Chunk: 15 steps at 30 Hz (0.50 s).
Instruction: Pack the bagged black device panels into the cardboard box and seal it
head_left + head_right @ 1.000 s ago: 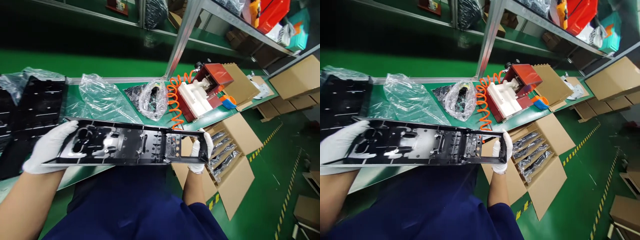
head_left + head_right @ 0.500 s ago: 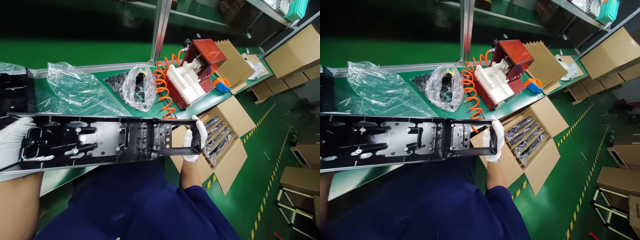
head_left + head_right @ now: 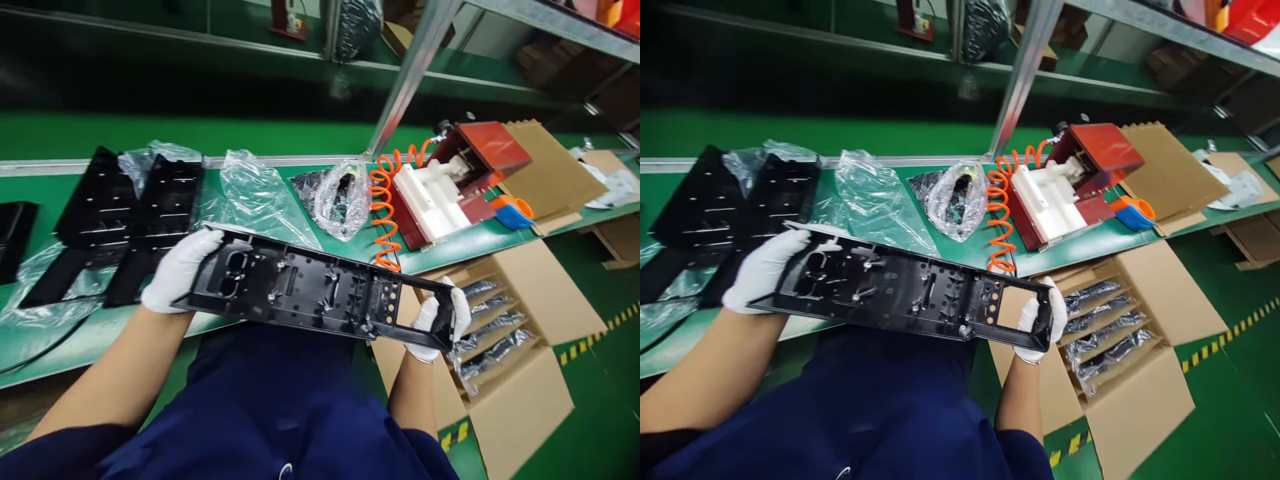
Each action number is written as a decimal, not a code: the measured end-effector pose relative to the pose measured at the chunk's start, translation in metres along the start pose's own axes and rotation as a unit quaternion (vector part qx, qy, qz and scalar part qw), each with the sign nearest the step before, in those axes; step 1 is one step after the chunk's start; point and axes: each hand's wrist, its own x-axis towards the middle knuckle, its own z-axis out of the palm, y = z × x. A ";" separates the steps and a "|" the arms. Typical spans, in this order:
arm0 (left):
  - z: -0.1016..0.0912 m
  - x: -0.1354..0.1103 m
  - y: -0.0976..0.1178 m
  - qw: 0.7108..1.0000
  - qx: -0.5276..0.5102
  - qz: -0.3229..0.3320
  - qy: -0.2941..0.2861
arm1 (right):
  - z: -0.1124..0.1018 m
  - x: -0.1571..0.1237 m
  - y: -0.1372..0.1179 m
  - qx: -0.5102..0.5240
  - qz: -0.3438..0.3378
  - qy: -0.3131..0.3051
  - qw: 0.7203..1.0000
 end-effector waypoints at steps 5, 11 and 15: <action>0.012 -0.005 0.012 0.996 -0.071 -0.046 -0.033 | -0.002 -0.005 0.011 0.000 0.026 0.010 1.000; 0.018 -0.009 0.012 0.991 -0.107 -0.078 -0.030 | -0.004 -0.006 0.017 0.015 0.005 0.018 1.000; 0.020 -0.011 0.014 0.985 -0.139 -0.097 -0.043 | -0.002 -0.008 0.021 0.013 0.008 0.025 1.000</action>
